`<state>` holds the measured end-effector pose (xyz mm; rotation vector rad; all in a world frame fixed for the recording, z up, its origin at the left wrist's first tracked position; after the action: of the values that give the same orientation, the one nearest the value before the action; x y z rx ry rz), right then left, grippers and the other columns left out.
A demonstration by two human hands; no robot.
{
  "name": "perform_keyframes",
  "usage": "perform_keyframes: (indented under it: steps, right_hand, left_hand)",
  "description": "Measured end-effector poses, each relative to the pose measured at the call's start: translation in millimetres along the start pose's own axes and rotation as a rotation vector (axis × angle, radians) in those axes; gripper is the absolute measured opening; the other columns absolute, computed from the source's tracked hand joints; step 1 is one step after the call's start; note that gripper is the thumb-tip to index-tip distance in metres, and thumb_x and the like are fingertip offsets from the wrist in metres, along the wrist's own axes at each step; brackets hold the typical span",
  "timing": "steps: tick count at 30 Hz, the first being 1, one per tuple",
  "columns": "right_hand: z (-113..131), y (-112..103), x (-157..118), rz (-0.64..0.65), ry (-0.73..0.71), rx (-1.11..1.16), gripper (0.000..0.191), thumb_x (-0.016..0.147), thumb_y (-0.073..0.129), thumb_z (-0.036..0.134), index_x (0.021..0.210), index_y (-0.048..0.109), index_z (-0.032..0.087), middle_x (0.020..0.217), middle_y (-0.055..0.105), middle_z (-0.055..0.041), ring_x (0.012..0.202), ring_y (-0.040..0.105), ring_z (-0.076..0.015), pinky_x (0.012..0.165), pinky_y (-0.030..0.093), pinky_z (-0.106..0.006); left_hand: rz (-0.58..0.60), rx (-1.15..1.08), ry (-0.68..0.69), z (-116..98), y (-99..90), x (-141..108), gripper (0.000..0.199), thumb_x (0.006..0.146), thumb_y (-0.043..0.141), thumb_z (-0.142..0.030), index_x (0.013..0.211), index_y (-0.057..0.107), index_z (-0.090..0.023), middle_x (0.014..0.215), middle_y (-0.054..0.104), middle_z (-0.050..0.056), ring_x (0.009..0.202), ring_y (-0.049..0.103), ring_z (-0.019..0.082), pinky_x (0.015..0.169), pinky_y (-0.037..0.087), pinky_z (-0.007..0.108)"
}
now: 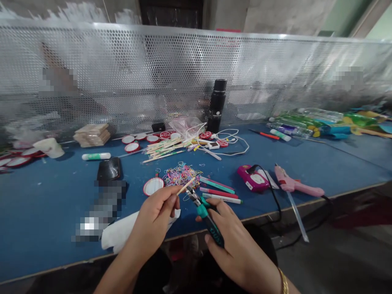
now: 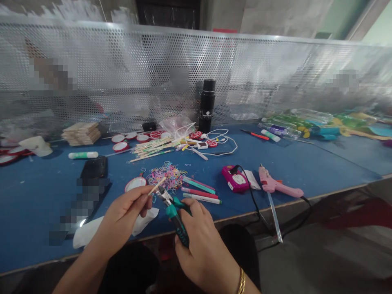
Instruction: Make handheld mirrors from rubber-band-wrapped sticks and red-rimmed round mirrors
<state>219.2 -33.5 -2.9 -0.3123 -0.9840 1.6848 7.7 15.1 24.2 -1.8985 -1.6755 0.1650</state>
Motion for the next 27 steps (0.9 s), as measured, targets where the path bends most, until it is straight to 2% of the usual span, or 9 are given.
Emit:
perform_keyframes:
  steps: [9,11,15,17,20,23,27]
  right_hand:
    - [2.8,-4.1,3.2,-0.002,0.002,0.006,0.025,0.089,0.052,0.012,0.112,0.061,0.021,0.138,0.055,-0.0133,0.133,0.053,-0.028,0.114,0.048,-0.049]
    - [1.8,-3.7,2.8,-0.014,-0.008,0.005,0.027,0.09,0.052,0.013,0.115,0.059,0.021,0.137,0.056,-0.0134,0.133,0.054,-0.0279,0.113,0.049,-0.048]
    - [-3.5,2.6,-0.6,-0.065,0.014,0.024,0.042,0.092,0.051,0.019,0.133,0.047,0.019,0.135,0.059,-0.0157,0.132,0.057,-0.0282,0.113,0.05,-0.049]
    - [-5.3,6.5,-2.6,-0.085,0.032,0.037,0.053,0.093,0.052,0.021,0.144,0.037,0.018,0.141,0.056,-0.0172,0.134,0.056,-0.0279,0.114,0.049,-0.049]
    - [-4.7,10.8,-4.0,-0.088,0.01,0.03,0.07,0.093,0.052,0.023,0.156,0.023,0.018,0.156,0.045,-0.0174,0.144,0.048,-0.0286,0.118,0.045,-0.051]
    - [-2.4,12.7,-3.7,-0.054,-0.013,0.031,0.069,0.091,0.054,0.023,0.156,0.029,0.02,0.156,0.047,-0.0148,0.148,0.041,-0.0303,0.121,0.043,-0.052]
    - [0.8,12.8,-2.9,-0.025,0.003,0.097,0.066,0.087,0.053,0.017,0.151,0.038,0.021,0.152,0.049,-0.0141,0.147,0.042,-0.0295,0.121,0.042,-0.051]
  left_hand:
    - [0.06,0.148,0.092,1.2,-5.3,-1.6,0.027,0.104,0.045,-0.027,0.099,0.07,-0.021,0.079,0.063,-0.001,0.069,0.057,0.013,0.066,0.044,0.024]
    - [0.059,0.174,0.092,0.9,-6.1,-2.0,0.026,0.105,0.045,-0.028,0.102,0.071,-0.023,0.081,0.064,-0.001,0.071,0.058,0.013,0.066,0.044,0.024]
    - [0.033,0.221,0.105,-2.1,-7.3,-2.7,0.023,0.104,0.048,-0.028,0.11,0.071,-0.025,0.092,0.07,0.0,0.081,0.062,0.014,0.072,0.047,0.024]
    - [0.018,0.241,0.12,-4.1,-7.2,-2.8,0.018,0.103,0.053,-0.029,0.107,0.07,-0.025,0.096,0.071,0.0,0.086,0.064,0.015,0.075,0.047,0.024]
    - [-0.013,0.263,0.151,-5.7,-6.6,-2.9,0.015,0.101,0.057,-0.029,0.096,0.07,-0.023,0.092,0.07,0.0,0.084,0.063,0.015,0.074,0.047,0.025]
    - [-0.009,0.289,0.176,-5.9,-6.4,-4.2,0.021,0.103,0.054,-0.027,0.09,0.07,-0.022,0.087,0.068,0.001,0.081,0.062,0.015,0.073,0.046,0.026]
    - [0.015,0.35,0.187,-7.4,-8.4,-7.4,0.025,0.104,0.051,-0.029,0.091,0.07,-0.021,0.087,0.068,0.002,0.08,0.062,0.017,0.072,0.045,0.028]
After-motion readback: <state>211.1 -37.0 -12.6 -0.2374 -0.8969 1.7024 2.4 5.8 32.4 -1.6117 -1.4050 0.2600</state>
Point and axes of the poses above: each hand's wrist, its own x-axis towards the middle knuckle, its own y-axis out of the palm, z = x × y, the point moved 1 cm from there along x, towards the middle knuckle
